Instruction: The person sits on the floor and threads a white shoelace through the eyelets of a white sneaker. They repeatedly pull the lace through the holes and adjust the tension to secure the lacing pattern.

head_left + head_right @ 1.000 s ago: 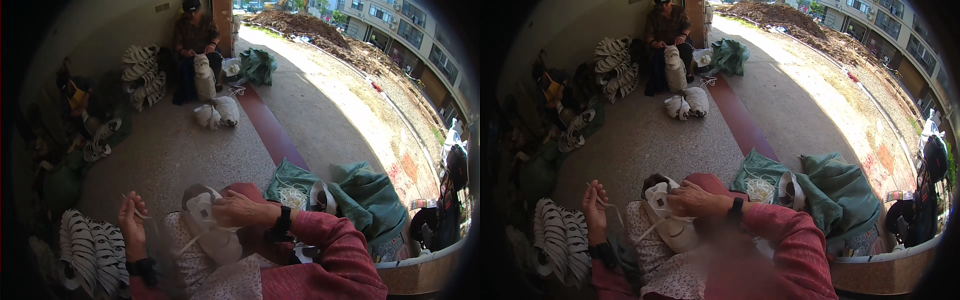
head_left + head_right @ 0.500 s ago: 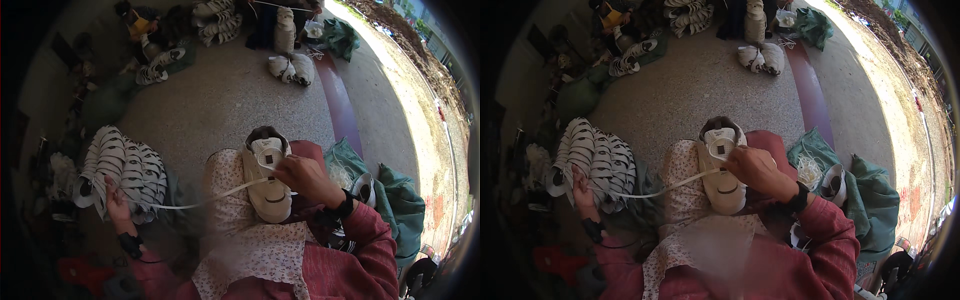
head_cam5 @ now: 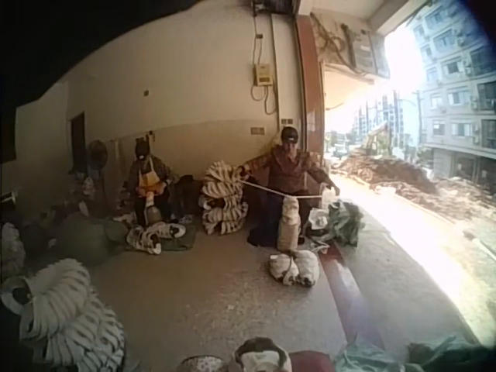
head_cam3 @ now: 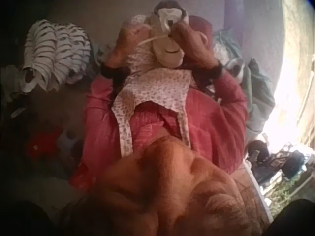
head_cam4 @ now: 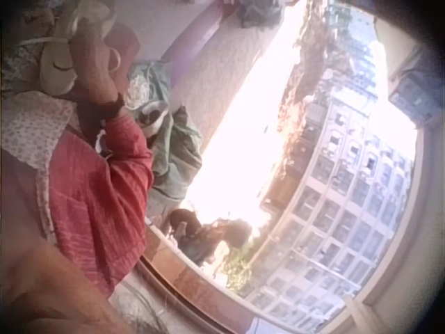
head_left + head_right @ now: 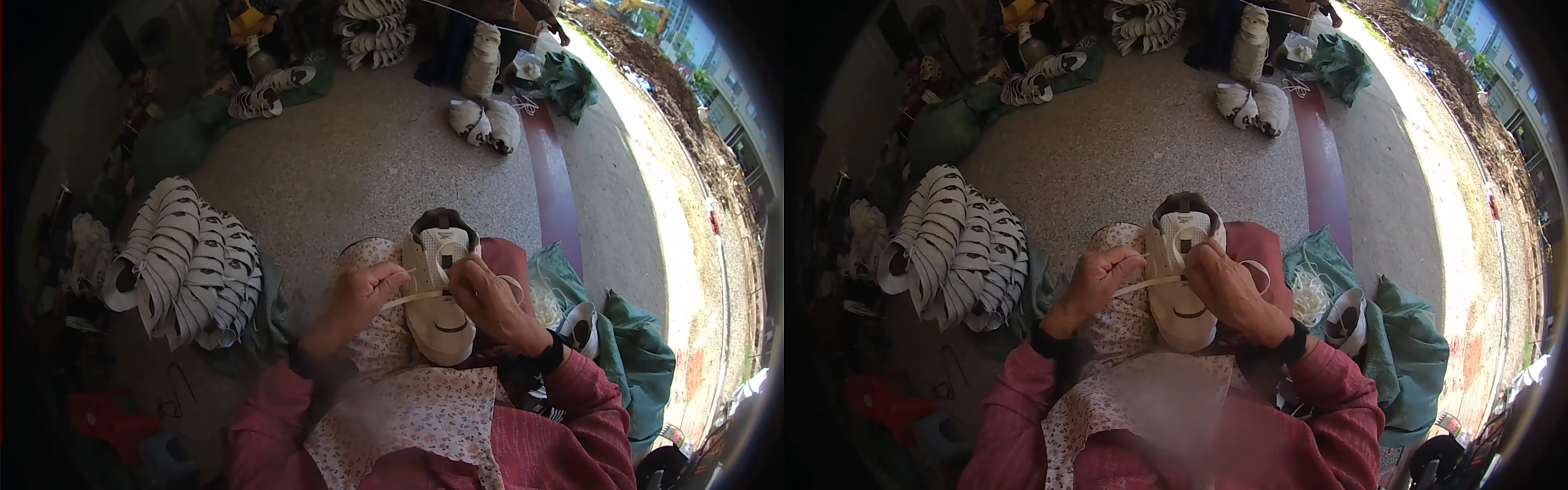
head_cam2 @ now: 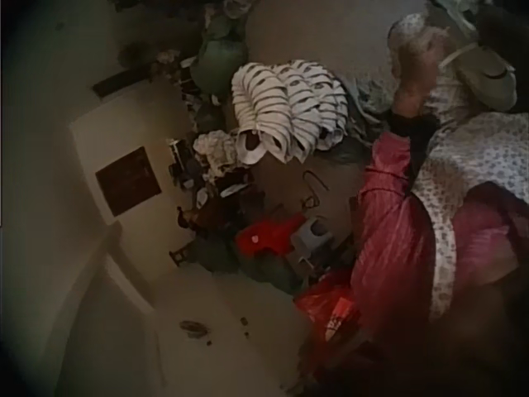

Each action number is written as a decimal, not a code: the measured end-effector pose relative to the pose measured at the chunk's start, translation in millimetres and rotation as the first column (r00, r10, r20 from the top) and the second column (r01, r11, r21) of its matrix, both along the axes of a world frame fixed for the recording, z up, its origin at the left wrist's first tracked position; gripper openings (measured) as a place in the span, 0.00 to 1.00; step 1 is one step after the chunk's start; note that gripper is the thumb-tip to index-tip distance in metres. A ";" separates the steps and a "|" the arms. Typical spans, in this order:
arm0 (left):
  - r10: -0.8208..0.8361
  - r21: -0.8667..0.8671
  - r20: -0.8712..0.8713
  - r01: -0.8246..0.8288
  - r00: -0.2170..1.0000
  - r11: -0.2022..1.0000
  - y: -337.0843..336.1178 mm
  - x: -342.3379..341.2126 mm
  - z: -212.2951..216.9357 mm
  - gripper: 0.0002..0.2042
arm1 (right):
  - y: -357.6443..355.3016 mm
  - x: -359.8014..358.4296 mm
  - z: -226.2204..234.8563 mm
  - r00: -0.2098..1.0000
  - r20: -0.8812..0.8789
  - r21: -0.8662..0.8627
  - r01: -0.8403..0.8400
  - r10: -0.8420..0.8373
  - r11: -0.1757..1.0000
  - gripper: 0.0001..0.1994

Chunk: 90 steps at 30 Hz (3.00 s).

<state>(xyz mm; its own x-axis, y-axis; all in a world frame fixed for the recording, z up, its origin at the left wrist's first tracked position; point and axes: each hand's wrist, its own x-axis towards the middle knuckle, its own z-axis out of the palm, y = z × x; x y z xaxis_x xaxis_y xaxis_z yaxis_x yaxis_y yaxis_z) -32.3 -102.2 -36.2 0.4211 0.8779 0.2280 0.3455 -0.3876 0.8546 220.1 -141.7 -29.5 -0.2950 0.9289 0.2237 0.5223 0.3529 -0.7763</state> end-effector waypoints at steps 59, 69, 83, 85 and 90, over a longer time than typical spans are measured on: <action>-0.156 0.392 -0.562 0.428 0.812 0.814 10.6 49.2 47.2 0.16 | -78.4 140.8 -60.8 0.836 0.129 0.043 0.533 -0.534 0.845 0.10; -0.496 0.075 -0.527 0.619 0.690 0.782 35.1 44.7 60.1 0.17 | 0.1 15.7 21.7 0.978 0.067 0.388 -0.208 0.198 0.898 0.06; -0.464 0.084 -0.389 0.532 0.796 0.843 33.1 27.6 40.5 0.13 | 66.6 -12.7 -28.2 0.819 0.452 0.101 -0.440 0.353 0.892 0.05; -0.462 0.121 -0.347 0.527 0.816 0.841 27.1 30.4 46.2 0.12 | 71.9 -14.3 -31.0 0.796 0.492 0.077 -0.444 0.353 0.893 0.05; -0.432 0.168 -0.314 0.498 0.845 0.851 26.5 28.6 39.9 0.11 | 78.5 -18.2 -36.9 0.761 0.545 0.047 -0.448 0.353 0.893 0.05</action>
